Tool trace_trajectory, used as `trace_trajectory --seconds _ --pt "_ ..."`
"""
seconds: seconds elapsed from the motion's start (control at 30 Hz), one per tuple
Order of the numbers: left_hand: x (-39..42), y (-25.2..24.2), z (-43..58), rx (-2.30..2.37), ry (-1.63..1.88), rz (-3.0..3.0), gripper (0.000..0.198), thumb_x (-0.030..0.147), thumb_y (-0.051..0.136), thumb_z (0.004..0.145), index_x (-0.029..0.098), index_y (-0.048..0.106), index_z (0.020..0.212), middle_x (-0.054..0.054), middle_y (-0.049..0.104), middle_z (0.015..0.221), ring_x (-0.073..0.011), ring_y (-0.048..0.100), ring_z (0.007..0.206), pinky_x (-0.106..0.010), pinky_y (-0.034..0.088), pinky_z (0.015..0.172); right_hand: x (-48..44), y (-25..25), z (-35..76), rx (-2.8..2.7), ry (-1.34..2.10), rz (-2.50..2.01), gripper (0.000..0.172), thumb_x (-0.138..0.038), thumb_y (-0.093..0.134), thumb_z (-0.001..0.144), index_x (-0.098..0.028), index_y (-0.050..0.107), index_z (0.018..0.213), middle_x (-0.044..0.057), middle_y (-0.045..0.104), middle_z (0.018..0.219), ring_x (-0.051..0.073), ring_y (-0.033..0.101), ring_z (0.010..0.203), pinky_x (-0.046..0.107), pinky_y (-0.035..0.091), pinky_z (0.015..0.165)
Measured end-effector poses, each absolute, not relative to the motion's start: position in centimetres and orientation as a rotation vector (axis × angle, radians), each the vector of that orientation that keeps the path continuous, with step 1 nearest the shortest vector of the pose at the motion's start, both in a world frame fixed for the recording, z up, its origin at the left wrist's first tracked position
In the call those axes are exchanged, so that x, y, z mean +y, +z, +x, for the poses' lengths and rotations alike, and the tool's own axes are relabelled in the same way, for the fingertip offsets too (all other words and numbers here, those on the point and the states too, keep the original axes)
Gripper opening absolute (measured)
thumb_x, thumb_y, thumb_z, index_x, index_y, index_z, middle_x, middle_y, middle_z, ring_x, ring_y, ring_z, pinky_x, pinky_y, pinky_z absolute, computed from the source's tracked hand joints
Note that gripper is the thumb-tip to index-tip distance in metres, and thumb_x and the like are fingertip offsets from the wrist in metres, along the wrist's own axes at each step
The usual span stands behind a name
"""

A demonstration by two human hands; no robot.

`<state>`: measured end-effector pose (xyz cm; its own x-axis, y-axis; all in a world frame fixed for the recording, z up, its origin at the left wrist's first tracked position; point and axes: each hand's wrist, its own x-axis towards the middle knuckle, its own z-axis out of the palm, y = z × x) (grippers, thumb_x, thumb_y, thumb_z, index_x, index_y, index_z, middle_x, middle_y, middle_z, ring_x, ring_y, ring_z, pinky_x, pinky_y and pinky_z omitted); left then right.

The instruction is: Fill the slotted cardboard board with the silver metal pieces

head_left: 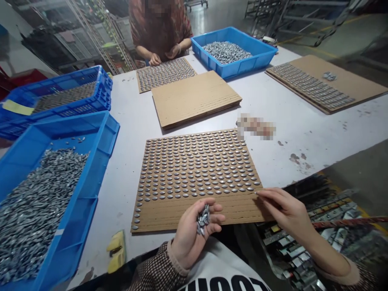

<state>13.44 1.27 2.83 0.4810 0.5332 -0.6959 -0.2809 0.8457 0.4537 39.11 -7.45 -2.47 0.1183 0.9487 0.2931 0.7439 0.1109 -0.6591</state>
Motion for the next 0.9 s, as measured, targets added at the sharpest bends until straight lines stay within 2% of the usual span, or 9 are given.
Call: trace_trajectory --seconds 0.07,0.23,0.33,0.5,0.63,0.77,0.9 --pt "1.1 2.9 13.1 0.972 0.471 0.278 0.024 0.026 0.050 0.090 0.009 0.057 0.106 -0.013 0.066 0.093 -0.0174 0.067 0.073 -0.023 0.052 0.059 -7.4 -3.2 40.7 -1.762 0.255 -1.697 0.020 -0.017 0.051 0.092 -0.023 0.064 0.106 0.006 0.066 0.100 0.019 0.063 0.092 0.031 0.052 0.081" --pt "0.3 2.6 13.6 0.953 0.473 0.350 0.017 0.022 0.049 0.090 0.013 0.052 0.103 -0.008 0.065 0.080 -0.0144 0.064 0.062 -0.022 0.048 0.052 -6.5 -3.9 41.7 -1.955 0.107 -1.658 0.023 -0.012 0.048 0.093 -0.020 0.063 0.108 0.008 0.066 0.100 0.019 0.061 0.091 0.031 0.051 0.081" --pt "0.2 2.4 13.7 0.956 0.459 0.356 0.009 0.023 0.050 0.090 0.015 0.050 0.094 -0.008 0.066 0.082 -0.0142 0.064 0.063 -0.021 0.048 0.052 -6.2 -3.8 41.6 -2.048 -0.013 -1.688 0.026 -0.010 0.046 0.092 -0.020 0.064 0.108 0.008 0.066 0.099 0.019 0.061 0.090 0.032 0.051 0.079" --pt "-0.1 2.3 13.5 0.898 0.417 0.366 0.015 0.028 0.058 0.088 0.014 0.053 0.087 -0.011 0.068 0.089 -0.0142 0.066 0.068 -0.020 0.051 0.057 -6.1 -3.5 41.9 -2.218 -0.167 -1.706 0.031 -0.005 0.040 0.091 -0.016 0.064 0.107 0.010 0.066 0.101 0.021 0.061 0.092 0.033 0.051 0.079" --pt "-0.2 2.4 13.2 0.909 0.446 0.317 0.021 0.030 0.059 0.088 0.010 0.059 0.094 -0.013 0.068 0.093 -0.0148 0.067 0.071 -0.022 0.054 0.063 -6.4 -4.0 42.4 -2.252 -0.196 -1.697 0.030 -0.007 0.039 0.092 -0.014 0.064 0.108 0.012 0.066 0.104 0.020 0.062 0.094 0.031 0.052 0.079" --pt "-0.3 2.8 12.6 0.955 0.499 0.239 0.031 0.032 0.057 0.088 0.008 0.061 0.107 -0.019 0.068 0.104 -0.0216 0.070 0.084 -0.031 0.056 0.076 -6.6 -3.5 41.8 -2.194 -0.192 -1.742 0.028 -0.013 0.042 0.093 -0.017 0.064 0.110 0.010 0.067 0.106 0.021 0.063 0.093 0.034 0.052 0.080" --pt "-0.3 2.8 11.6 0.942 0.542 0.188 0.034 0.032 0.060 0.086 0.008 0.063 0.111 -0.020 0.066 0.112 -0.0248 0.069 0.090 -0.037 0.055 0.083 -6.2 -1.4 37.7 -2.036 -0.120 -1.689 0.026 -0.019 0.053 0.091 -0.021 0.062 0.115 0.008 0.067 0.101 0.023 0.062 0.089 0.039 0.050 0.081"
